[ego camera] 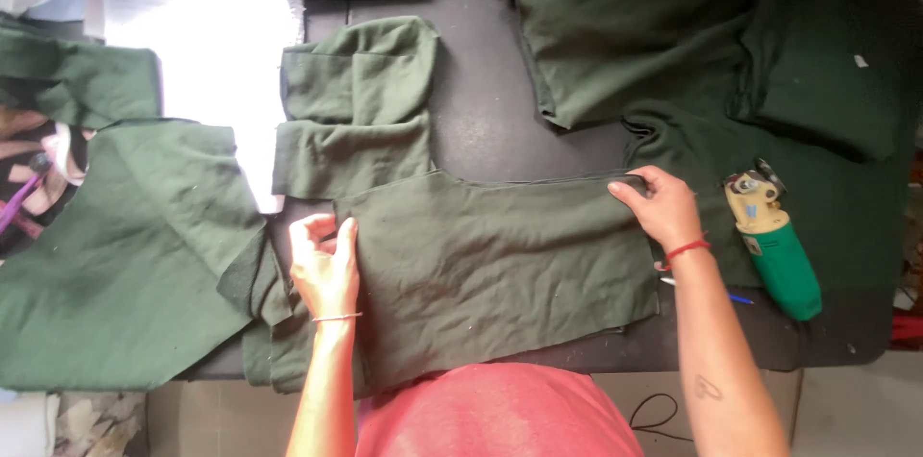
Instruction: The person folds a green fabric garment on a table, aligns the edges, and places it on a stack. They repeat this process with additional garments, occasionally using a pen and tape roll to mark or secure the fabric.
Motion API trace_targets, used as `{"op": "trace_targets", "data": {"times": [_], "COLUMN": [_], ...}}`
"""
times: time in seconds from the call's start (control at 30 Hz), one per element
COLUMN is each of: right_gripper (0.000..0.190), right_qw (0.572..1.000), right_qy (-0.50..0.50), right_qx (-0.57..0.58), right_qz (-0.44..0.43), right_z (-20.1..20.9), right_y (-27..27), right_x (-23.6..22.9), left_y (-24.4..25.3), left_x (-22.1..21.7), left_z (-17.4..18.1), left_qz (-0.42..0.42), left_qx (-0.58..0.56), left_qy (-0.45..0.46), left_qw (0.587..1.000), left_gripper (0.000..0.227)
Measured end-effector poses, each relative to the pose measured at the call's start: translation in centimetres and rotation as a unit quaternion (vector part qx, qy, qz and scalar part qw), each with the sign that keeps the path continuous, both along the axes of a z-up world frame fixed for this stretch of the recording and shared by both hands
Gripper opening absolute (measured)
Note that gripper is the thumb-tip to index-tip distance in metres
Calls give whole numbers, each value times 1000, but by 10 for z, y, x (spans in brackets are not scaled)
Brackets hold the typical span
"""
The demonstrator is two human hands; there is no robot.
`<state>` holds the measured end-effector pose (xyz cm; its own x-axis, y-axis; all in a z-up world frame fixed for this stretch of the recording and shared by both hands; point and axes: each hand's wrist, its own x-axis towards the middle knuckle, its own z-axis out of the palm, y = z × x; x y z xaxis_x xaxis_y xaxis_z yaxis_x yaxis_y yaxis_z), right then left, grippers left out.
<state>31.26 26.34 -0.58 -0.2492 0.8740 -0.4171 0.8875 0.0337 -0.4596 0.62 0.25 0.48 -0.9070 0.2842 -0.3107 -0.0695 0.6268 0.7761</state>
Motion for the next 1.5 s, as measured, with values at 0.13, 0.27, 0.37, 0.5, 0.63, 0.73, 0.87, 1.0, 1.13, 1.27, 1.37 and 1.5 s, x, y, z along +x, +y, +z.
{"op": "trace_targets", "data": {"times": [0.13, 0.27, 0.37, 0.5, 0.63, 0.73, 0.87, 1.0, 1.13, 1.27, 1.37, 1.5], "right_gripper": [23, 20, 25, 27, 52, 54, 32, 17, 20, 21, 19, 34], "right_qw": [970, 962, 982, 988, 995, 989, 990, 970, 973, 996, 993, 986], "right_qy": [192, 194, 89, 34, 17, 13, 1, 187, 183, 25, 47, 94], "right_qx": [-44, -20, 72, 104, -40, -131, -140, -138, -106, -10, -6, 29], "right_qz": [-143, -192, -148, -105, -89, -72, -35, -74, -92, -84, -109, -131], "right_z": [-33, -25, -38, -40, -8, 22, 20, 7, 9, -7, -4, 54], "right_y": [1, -7, -7, -7, -24, -44, -65, -70, -84, -91, -96, -119], "right_x": [24, 21, 22, 23, 37, 55, 84, 107, 99, 99, 93, 39], "left_y": [-1, -2, -9, -5, -9, -21, -28, -31, -30, -29, -25, 22], "left_x": [1, 1, -8, -10, -8, -6, -2, -1, 3, 3, 20, 111], "left_z": [-4, -4, -34, -23, -25, -32, -28, -38, -41, -48, -28, 72], "left_qz": [1, 18, 56, 46, 29, 9, -19, -38, -42, -53, -116, -262], "left_qx": [-7, 19, 91, 91, 105, 125, 139, 157, 151, 160, 54, 127], "left_qy": [11, 4, -37, -43, -61, -71, -81, -76, -41, -11, 303, 416], "left_qw": [1000, 1000, 994, 994, 992, 990, 987, 984, 987, 986, 944, 862], "left_gripper": [27, 29, 34, 36, 40, 40, 37, 40, 38, 35, 45, 28]}}
